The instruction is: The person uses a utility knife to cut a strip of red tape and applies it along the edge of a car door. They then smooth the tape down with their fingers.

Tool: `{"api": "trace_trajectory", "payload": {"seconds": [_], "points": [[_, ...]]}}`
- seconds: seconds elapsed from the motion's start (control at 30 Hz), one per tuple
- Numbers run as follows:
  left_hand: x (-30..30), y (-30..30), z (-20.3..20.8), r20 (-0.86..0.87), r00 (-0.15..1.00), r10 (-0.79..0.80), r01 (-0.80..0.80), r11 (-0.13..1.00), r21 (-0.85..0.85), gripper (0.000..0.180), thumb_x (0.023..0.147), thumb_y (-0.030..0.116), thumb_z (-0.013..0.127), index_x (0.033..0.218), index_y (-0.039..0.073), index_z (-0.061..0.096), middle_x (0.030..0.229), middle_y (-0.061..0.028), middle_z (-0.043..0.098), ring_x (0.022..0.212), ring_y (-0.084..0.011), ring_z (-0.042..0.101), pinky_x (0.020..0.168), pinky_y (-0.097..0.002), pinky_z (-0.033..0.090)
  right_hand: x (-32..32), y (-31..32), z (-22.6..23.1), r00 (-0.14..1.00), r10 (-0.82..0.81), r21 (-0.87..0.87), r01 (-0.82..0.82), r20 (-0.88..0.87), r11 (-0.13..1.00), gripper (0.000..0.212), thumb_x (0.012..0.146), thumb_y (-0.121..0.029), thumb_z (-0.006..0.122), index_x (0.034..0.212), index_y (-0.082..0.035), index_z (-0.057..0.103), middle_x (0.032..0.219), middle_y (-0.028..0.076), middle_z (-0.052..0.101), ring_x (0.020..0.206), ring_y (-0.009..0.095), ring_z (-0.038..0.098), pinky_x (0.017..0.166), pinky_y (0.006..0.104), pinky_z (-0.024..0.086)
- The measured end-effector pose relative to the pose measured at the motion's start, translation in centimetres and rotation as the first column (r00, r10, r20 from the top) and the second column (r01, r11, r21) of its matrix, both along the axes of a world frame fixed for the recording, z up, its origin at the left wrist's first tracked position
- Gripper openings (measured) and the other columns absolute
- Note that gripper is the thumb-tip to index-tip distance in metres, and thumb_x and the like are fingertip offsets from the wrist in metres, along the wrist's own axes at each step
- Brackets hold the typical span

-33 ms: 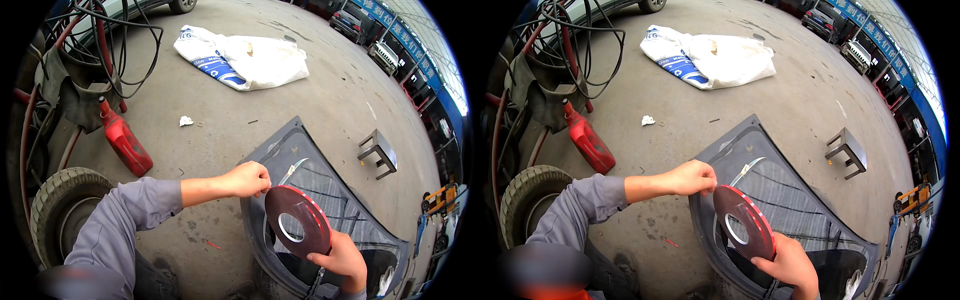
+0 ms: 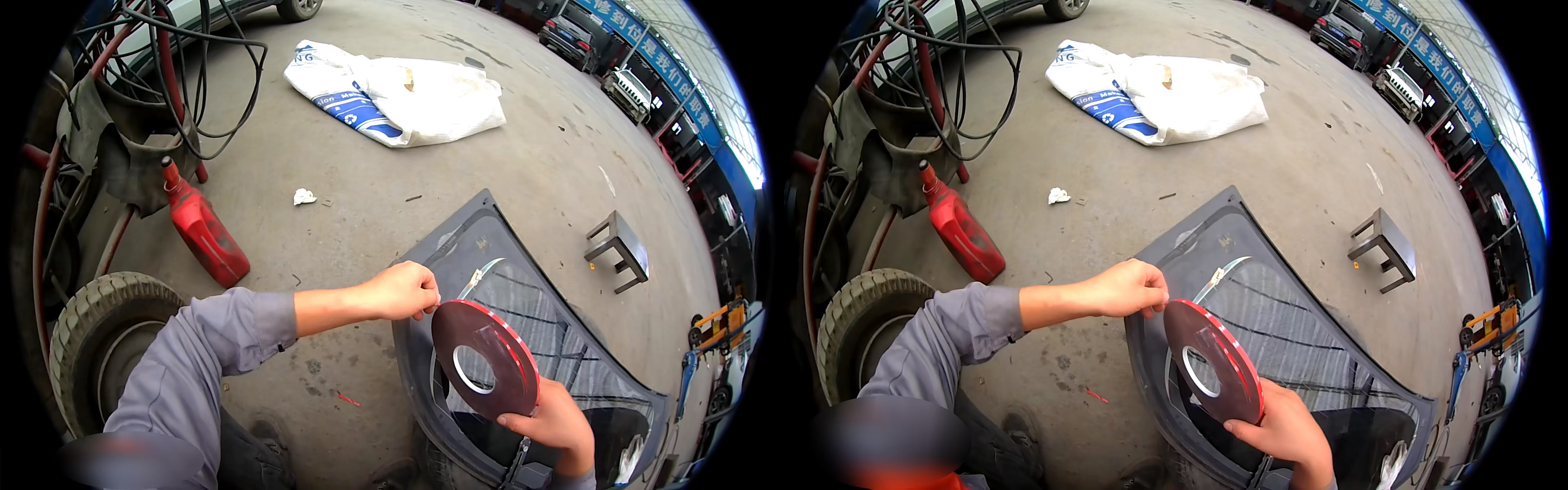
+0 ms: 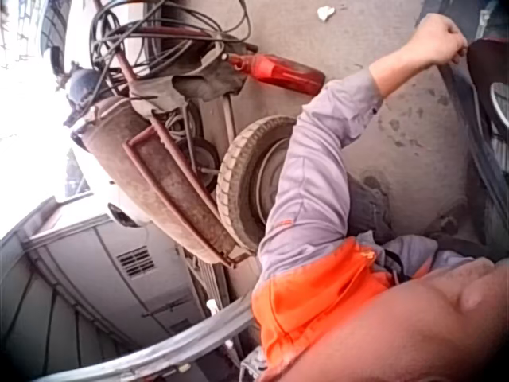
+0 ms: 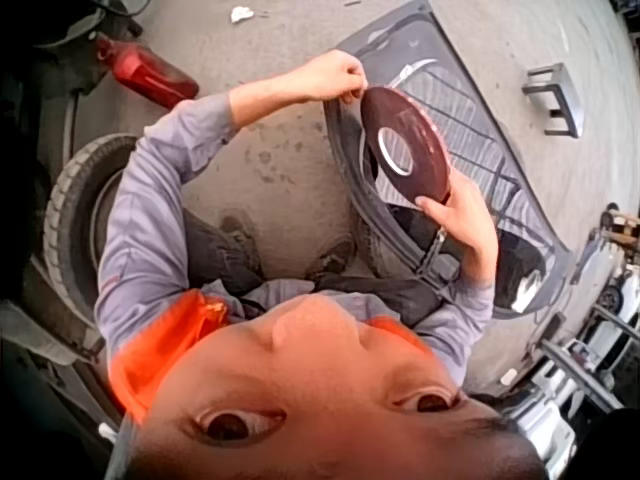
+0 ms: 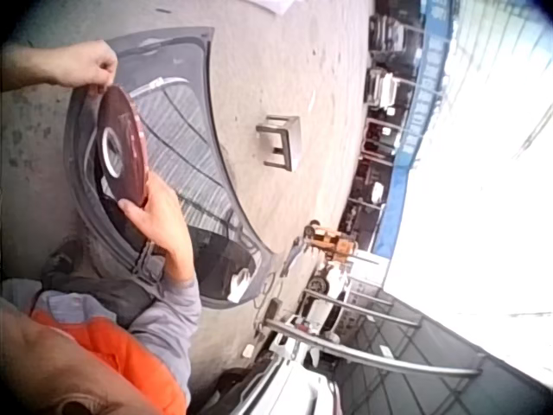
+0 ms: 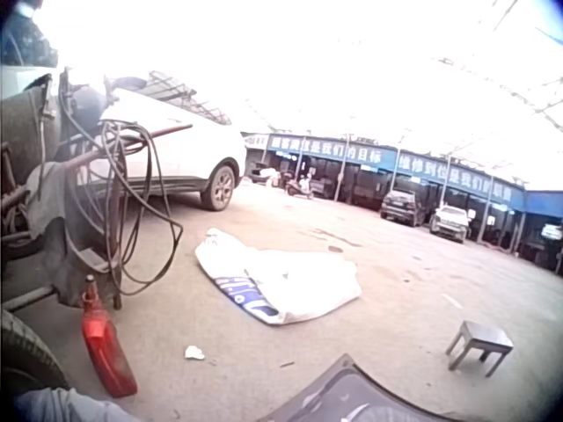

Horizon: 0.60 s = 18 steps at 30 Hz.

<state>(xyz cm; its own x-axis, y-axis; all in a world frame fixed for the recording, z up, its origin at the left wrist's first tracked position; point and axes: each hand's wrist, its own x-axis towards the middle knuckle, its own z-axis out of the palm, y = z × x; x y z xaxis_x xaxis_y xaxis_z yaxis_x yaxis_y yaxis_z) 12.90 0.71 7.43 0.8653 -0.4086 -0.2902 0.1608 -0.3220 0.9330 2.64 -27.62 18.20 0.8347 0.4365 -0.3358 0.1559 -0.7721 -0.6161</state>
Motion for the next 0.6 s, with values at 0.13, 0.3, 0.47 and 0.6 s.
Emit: {"api": "trace_trajectory", "payload": {"seconds": [0.13,0.3,0.47,0.6], "points": [[0.0,0.4,0.2,-0.017,0.999,0.032,-0.032,0.999,0.016,0.017,0.088,0.016,0.057,0.086,0.001,0.063,0.083,-0.0074,0.068,0.067,-0.0146,0.065,0.061,-0.0334,0.051,0.1,-1.3,-4.5,0.998,-0.024,0.201,0.034,-0.052,0.979,0.041,0.073,-0.016,0.079,0.109,-0.001,0.064,0.100,0.013,0.069,0.091,0.027,0.067,0.082,0.0345,0.051],[-0.1,0.6,0.4,-0.046,0.998,0.047,-0.046,0.999,0.020,0.017,0.089,0.017,0.056,0.087,0.002,0.063,0.082,-0.0067,0.068,0.067,-0.0141,0.065,0.060,-0.0328,0.050,-1.8,-1.3,-8.8,0.986,-0.166,0.485,0.153,-0.016,0.861,0.041,0.075,-0.012,0.078,0.111,0.001,0.063,0.106,0.011,0.067,0.096,0.019,0.064,0.086,0.0326,0.049],[0.0,0.1,0.0,-0.052,0.998,0.045,-0.044,0.999,0.018,0.017,0.090,0.017,0.056,0.088,0.001,0.063,0.082,-0.0067,0.067,0.067,-0.0140,0.065,0.058,-0.0318,0.051,-2.7,-0.7,-13.0,0.975,-0.177,0.472,0.095,0.134,0.876,0.040,0.079,-0.009,0.075,0.115,0.001,0.062,0.109,0.010,0.065,0.101,0.020,0.061,0.089,0.0333,0.047],[0.1,0.3,-0.3,-0.071,0.996,0.054,-0.053,0.998,0.025,0.018,0.090,0.017,0.056,0.088,0.001,0.062,0.082,-0.0067,0.066,0.066,-0.0141,0.065,0.055,-0.0314,0.052,-3.3,-0.2,-13.6,0.939,-0.200,0.408,0.073,0.279,0.910,0.036,0.080,-0.007,0.070,0.114,0.001,0.063,0.104,0.011,0.066,0.097,0.022,0.062,0.088,0.0343,0.047]]}}
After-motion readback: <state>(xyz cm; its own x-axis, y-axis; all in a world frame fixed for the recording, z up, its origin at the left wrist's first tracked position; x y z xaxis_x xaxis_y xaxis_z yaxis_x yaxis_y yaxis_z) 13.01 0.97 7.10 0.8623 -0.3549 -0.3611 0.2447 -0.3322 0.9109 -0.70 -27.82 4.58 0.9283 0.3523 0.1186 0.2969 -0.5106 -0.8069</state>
